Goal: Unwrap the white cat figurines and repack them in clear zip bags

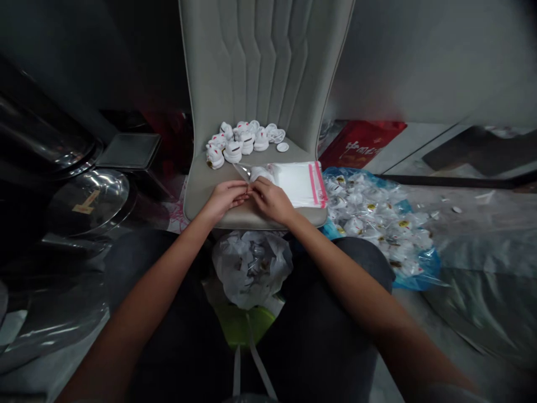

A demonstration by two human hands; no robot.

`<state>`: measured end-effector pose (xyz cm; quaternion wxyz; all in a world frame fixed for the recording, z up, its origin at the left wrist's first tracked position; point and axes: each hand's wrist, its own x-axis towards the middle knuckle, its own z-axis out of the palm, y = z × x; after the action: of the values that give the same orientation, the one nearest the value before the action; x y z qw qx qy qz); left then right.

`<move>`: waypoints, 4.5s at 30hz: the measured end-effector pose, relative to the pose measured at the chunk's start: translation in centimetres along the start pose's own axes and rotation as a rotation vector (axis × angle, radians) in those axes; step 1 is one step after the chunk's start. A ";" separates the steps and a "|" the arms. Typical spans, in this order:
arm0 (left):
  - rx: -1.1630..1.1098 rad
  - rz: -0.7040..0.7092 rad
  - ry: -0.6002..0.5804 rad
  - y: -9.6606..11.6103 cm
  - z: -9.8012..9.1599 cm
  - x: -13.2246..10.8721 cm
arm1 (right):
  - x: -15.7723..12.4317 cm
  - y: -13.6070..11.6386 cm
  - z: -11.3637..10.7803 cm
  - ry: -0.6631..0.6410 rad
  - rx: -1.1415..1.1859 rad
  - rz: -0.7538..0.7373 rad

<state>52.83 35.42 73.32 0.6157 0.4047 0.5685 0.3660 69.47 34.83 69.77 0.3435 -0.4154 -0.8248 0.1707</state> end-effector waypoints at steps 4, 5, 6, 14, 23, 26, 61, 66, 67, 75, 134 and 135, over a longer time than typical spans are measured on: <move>0.008 0.015 0.007 -0.1 0.2 0.2 | -0.2 0.4 -0.2 0.003 0.025 -0.016; 0.013 0.017 0.012 -0.2 0.2 0.2 | -0.3 0.4 -0.2 -0.004 0.029 -0.018; 0.020 0.018 0.017 -0.2 0.2 0.2 | -0.4 0.4 -0.3 -0.011 0.031 -0.018; 0.048 0.087 0.060 0.1 -0.1 0.4 | -0.9 0.2 -1.2 -0.023 0.107 -0.053; 0.283 0.067 0.034 -0.6 -1.1 1.4 | -1.7 2.7 -2.8 0.426 0.487 0.236; 0.340 0.075 0.079 -0.9 -1.3 1.7 | -2.9 3.4 -3.8 0.643 0.693 0.333; 0.706 0.743 0.069 1.1 -1.9 0.5 | -1.7 2.8 -1.7 0.463 0.247 0.239; 0.536 0.679 0.088 1.5 -2.4 -0.6 | -2.2 1.7 -2.2 0.473 0.555 0.355; 0.509 0.670 0.086 1.5 -2.5 -0.8 | -2.4 1.5 -2.2 0.459 0.608 0.384; 0.272 0.593 0.043 0.7 -2.2 -0.1 | -3.3 0.1 -2.6 0.453 0.785 0.495; 0.490 0.795 0.231 1.0 -2.9 -0.4 | -3.8 1.3 -3.6 0.382 0.281 0.221; 0.488 0.790 0.226 1.0 -2.9 -0.4 | -3.8 1.3 -3.6 0.383 0.286 0.221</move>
<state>49.87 35.71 74.30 0.2508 0.6804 0.5037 0.4696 74.36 32.57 69.92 0.5279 -0.4749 -0.6618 0.2404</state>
